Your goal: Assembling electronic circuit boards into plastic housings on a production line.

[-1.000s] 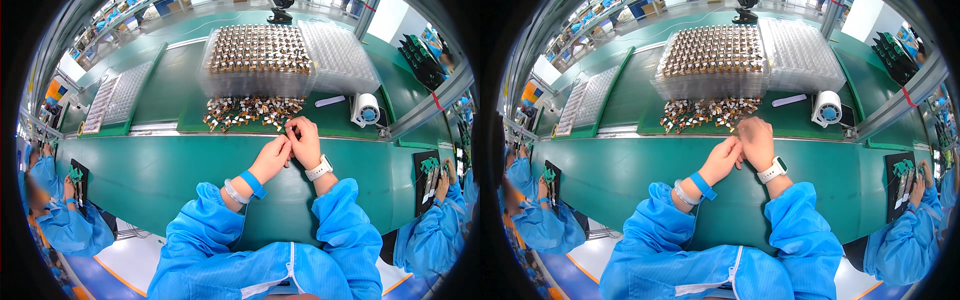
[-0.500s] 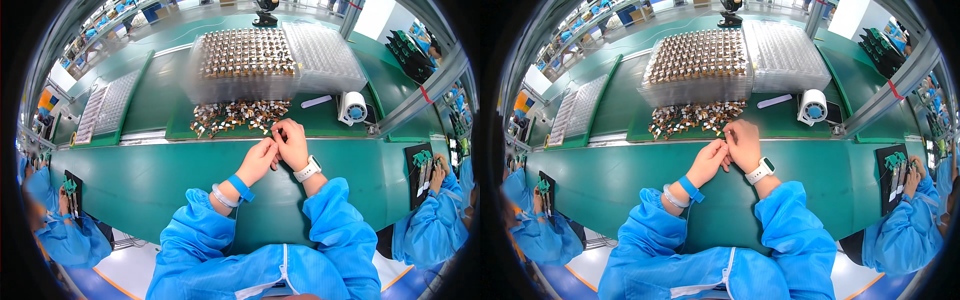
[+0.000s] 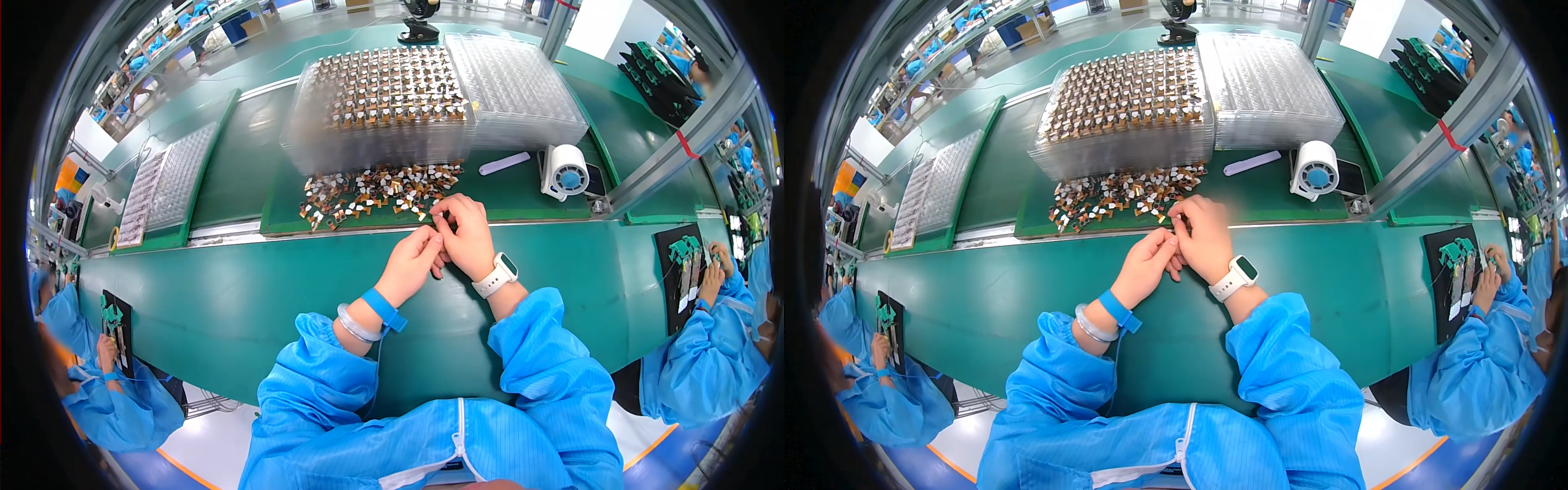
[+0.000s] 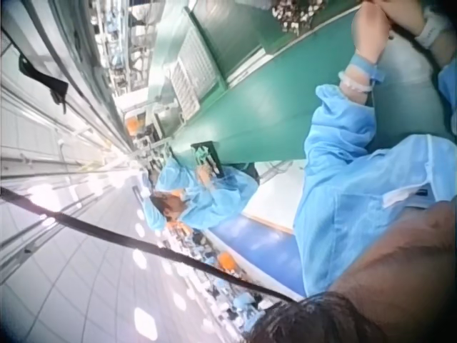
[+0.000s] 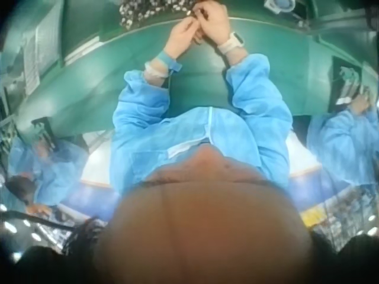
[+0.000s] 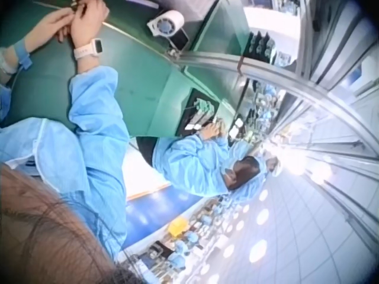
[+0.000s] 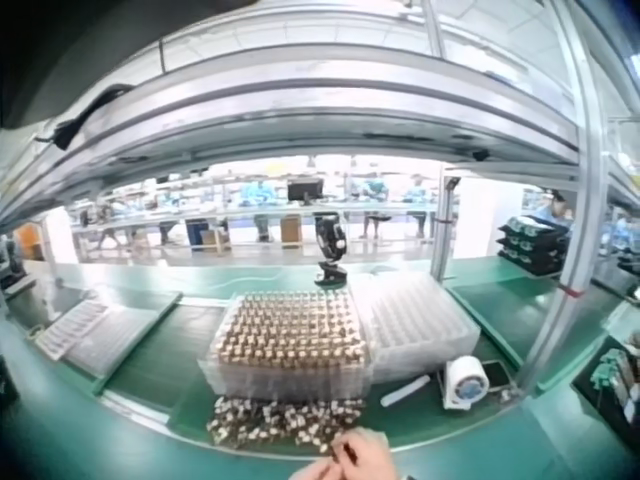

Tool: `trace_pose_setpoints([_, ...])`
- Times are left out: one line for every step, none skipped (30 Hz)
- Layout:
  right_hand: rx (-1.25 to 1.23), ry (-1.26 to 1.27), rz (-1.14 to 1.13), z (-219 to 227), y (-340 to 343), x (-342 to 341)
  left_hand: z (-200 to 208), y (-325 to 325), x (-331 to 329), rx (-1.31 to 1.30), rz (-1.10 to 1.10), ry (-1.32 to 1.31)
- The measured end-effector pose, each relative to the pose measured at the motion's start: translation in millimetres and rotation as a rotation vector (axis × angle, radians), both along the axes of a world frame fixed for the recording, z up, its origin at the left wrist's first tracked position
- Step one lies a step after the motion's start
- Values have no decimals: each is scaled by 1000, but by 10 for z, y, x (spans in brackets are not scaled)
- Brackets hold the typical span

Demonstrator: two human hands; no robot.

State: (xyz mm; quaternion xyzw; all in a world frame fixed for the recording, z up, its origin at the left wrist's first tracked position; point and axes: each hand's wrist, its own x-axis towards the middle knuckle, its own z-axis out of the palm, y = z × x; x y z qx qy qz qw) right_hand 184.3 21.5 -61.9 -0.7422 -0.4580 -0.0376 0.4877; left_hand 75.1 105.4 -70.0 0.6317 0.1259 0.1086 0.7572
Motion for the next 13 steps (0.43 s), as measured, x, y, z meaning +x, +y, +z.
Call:
trace_pose_setpoints([-6,-19,8,42,-15,-7,38,-11,-5,-71,38,-4])
trace_pose_setpoints([-11,-37,16,90,-22,-17,77,-20,-17,-142,75,-7])
trace_pose_setpoints([21,-85,54,99,-11,-18,110,-31,-61,35,205,-13])
trace_pose_setpoints([14,-220,65,162,21,-78,91,25,-140,380,372,-93])
trace_pose_setpoints([-22,-382,85,165,10,-83,205,-11,-175,608,416,-227])
trace_pose_setpoints([-59,-541,106,158,3,-98,344,-64,-222,835,458,-364])
trace_pose_setpoints([-201,-678,151,170,3,-157,477,-139,-243,970,405,-533])
trace_pose_setpoints([-142,-669,286,174,-14,-173,629,-234,-249,1071,285,-539])
trace_pose_setpoints([-308,-658,340,144,30,-256,706,-321,-250,1169,164,-544])
trace_pose_setpoints([-330,-823,344,193,-42,-291,725,-451,-224,968,-60,-459])
trace_pose_setpoints([-195,-895,321,115,-14,-371,763,-463,-234,1026,-163,-411])
trace_pose_setpoints([-60,-964,295,24,31,-452,815,-472,-249,1081,-267,-362])
trace_pose_setpoints([-56,-954,296,6,36,-474,825,-442,-304,1155,-307,-319])
